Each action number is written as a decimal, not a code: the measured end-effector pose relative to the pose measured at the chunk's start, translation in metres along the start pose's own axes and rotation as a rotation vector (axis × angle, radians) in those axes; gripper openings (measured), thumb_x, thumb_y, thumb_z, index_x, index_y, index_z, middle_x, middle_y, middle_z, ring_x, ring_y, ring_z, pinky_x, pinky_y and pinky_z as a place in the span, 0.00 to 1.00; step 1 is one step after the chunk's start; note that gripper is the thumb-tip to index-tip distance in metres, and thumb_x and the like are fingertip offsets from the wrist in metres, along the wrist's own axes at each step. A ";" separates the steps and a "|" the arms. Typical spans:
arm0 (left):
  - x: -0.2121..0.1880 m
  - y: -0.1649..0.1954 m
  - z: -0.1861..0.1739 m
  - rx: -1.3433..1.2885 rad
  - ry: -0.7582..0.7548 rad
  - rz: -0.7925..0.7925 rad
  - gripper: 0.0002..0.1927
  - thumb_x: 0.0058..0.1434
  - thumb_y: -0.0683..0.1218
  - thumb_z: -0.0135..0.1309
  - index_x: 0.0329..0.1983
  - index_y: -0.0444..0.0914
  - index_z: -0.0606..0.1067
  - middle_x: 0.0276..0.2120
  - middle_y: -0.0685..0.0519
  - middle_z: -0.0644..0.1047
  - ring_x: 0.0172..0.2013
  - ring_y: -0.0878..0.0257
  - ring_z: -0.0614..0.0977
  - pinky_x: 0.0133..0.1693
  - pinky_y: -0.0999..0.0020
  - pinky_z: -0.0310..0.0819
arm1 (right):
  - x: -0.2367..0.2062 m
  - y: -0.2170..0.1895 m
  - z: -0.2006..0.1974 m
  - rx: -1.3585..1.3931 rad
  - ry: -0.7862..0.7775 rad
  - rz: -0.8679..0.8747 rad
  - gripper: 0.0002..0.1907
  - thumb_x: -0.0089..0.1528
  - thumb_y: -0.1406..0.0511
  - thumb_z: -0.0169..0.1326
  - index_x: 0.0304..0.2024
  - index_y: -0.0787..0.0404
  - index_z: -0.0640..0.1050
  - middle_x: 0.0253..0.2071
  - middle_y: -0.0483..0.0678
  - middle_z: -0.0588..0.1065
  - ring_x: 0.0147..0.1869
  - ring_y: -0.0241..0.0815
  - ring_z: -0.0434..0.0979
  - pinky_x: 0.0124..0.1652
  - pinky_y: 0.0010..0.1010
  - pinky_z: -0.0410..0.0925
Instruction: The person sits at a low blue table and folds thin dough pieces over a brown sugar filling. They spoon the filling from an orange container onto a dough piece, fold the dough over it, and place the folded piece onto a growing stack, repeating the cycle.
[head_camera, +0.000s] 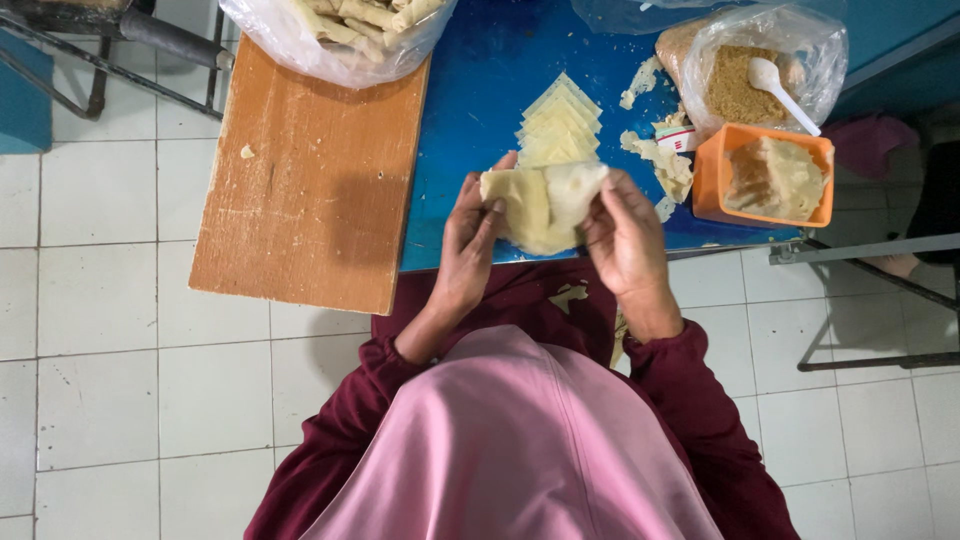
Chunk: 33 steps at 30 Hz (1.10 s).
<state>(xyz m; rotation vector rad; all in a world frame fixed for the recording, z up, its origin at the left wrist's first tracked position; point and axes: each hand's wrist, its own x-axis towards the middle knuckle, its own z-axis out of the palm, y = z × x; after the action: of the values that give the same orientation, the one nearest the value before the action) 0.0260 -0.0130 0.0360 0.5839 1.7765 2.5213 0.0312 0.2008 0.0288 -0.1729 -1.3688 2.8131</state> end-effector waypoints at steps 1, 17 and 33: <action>-0.001 0.003 -0.001 -0.029 0.018 -0.026 0.20 0.78 0.37 0.42 0.72 0.32 0.67 0.60 0.52 0.67 0.59 0.64 0.72 0.62 0.69 0.70 | -0.002 -0.005 -0.002 -0.034 0.033 -0.042 0.07 0.71 0.66 0.51 0.48 0.62 0.76 0.45 0.49 0.78 0.46 0.36 0.79 0.47 0.28 0.74; -0.015 0.063 -0.064 0.257 0.331 0.128 0.25 0.77 0.31 0.39 0.76 0.32 0.58 0.70 0.43 0.67 0.67 0.58 0.74 0.69 0.62 0.73 | -0.053 0.003 0.034 -1.494 -0.171 -0.868 0.07 0.63 0.78 0.59 0.41 0.67 0.75 0.46 0.55 0.79 0.48 0.52 0.79 0.47 0.37 0.71; -0.018 0.071 -0.073 1.653 0.514 0.281 0.28 0.60 0.39 0.57 0.65 0.37 0.67 0.60 0.38 0.71 0.61 0.41 0.70 0.62 0.48 0.59 | -0.058 0.011 0.037 -1.520 -0.237 -0.851 0.12 0.62 0.74 0.62 0.48 0.67 0.78 0.49 0.53 0.78 0.51 0.51 0.79 0.49 0.37 0.72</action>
<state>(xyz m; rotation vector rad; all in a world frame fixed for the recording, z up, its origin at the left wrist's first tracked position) 0.0360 -0.1090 0.0738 0.0348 3.8312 0.6053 0.0856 0.1618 0.0484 0.5926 -2.4372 0.7763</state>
